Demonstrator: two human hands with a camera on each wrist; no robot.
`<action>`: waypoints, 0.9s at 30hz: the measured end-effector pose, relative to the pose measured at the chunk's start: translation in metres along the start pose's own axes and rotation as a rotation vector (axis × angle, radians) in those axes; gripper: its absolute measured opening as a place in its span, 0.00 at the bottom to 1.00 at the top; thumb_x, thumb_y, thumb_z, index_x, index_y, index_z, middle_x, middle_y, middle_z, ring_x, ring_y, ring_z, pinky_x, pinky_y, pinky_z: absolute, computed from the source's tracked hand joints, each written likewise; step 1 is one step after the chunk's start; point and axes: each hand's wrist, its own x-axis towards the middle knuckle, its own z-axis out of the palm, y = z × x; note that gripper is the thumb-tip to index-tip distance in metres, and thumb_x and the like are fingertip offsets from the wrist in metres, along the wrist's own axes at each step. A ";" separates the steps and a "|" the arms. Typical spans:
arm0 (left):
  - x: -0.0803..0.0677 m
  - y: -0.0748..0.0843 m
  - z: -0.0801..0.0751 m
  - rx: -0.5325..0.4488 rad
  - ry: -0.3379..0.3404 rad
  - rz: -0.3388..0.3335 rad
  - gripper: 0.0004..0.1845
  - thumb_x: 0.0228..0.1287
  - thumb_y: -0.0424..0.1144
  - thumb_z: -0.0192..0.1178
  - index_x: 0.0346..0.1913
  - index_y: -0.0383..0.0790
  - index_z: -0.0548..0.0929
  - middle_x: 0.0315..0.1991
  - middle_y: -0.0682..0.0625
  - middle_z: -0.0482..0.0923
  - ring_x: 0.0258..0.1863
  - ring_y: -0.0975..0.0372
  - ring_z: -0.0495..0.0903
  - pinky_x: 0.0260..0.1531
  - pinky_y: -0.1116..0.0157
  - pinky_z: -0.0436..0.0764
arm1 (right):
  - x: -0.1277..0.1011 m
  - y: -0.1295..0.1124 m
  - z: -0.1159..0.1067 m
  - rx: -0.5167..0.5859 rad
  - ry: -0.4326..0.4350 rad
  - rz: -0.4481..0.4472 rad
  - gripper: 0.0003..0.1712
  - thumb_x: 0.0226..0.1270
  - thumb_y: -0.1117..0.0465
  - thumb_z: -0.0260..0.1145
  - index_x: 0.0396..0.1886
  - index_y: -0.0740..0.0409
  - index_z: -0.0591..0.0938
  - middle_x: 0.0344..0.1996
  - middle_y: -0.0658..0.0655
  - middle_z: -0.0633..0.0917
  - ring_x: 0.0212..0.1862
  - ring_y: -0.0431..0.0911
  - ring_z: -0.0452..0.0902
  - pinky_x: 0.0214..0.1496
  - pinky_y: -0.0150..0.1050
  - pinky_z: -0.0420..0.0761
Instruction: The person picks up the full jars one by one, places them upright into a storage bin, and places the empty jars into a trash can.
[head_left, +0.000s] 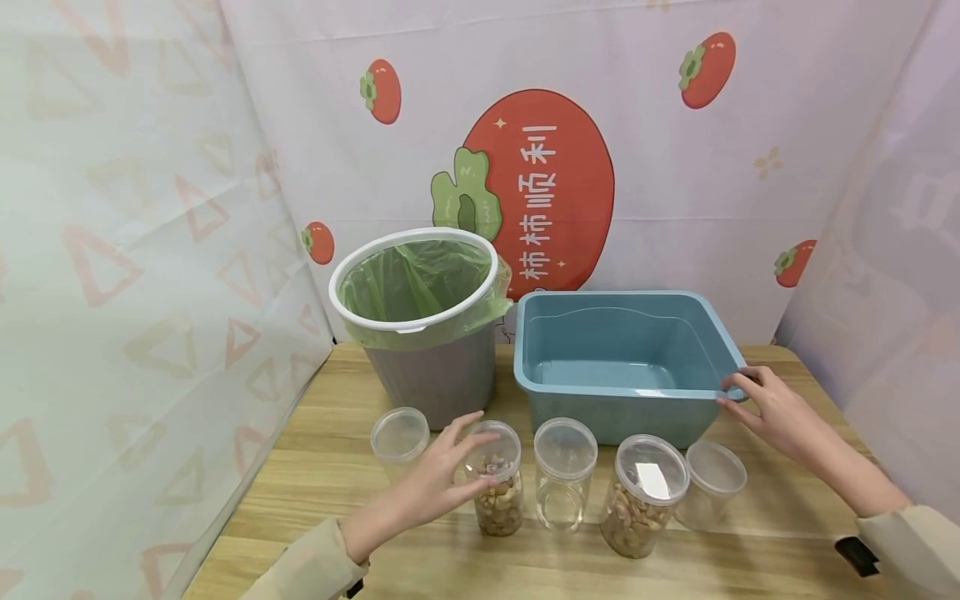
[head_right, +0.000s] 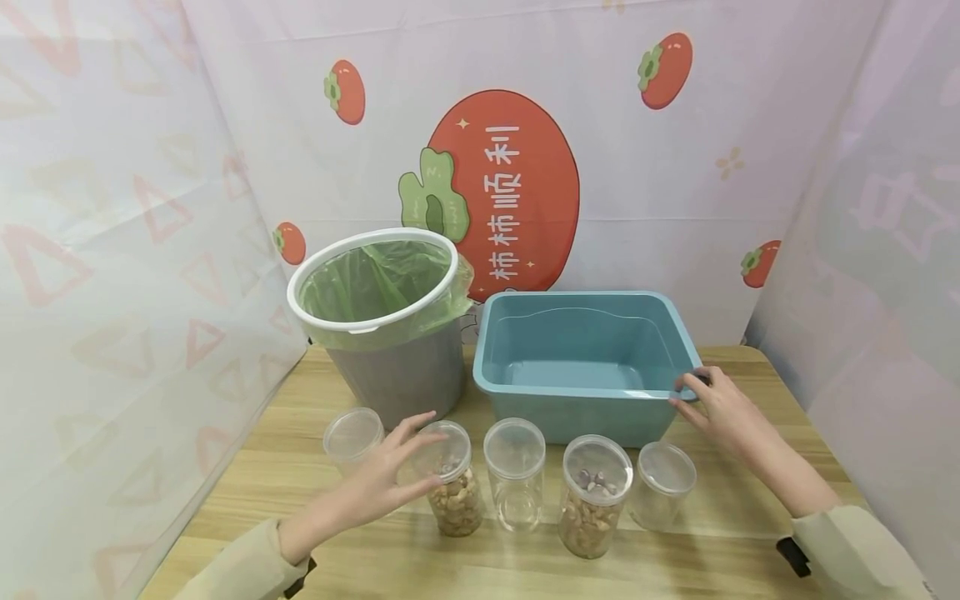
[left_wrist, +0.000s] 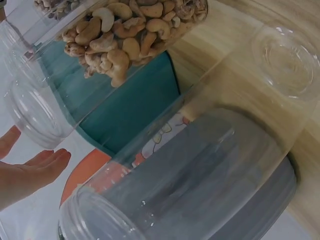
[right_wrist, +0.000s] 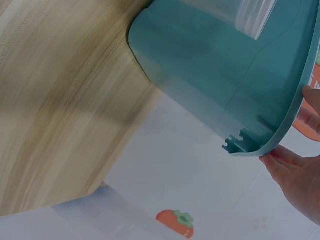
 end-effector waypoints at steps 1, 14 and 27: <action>0.000 0.000 0.001 -0.003 -0.010 -0.013 0.27 0.55 0.49 0.59 0.57 0.46 0.70 0.63 0.45 0.55 0.59 0.50 0.62 0.49 0.51 0.69 | 0.000 0.000 0.000 -0.002 0.003 0.001 0.10 0.53 0.62 0.66 0.32 0.56 0.73 0.35 0.68 0.72 0.34 0.61 0.72 0.28 0.54 0.71; 0.003 -0.009 0.026 -0.159 0.043 -0.114 0.30 0.48 0.46 0.66 0.56 0.50 0.67 0.53 0.49 0.60 0.49 0.54 0.70 0.44 0.56 0.73 | -0.003 0.000 0.004 0.019 0.043 -0.009 0.11 0.51 0.64 0.67 0.31 0.58 0.73 0.37 0.69 0.71 0.36 0.62 0.69 0.29 0.55 0.70; 0.015 -0.014 0.028 -0.131 0.243 -0.128 0.30 0.33 0.44 0.73 0.47 0.48 0.76 0.43 0.50 0.70 0.40 0.57 0.75 0.37 0.62 0.75 | -0.003 0.000 0.006 0.026 0.052 -0.001 0.11 0.50 0.65 0.67 0.32 0.58 0.73 0.38 0.71 0.71 0.36 0.62 0.68 0.29 0.55 0.69</action>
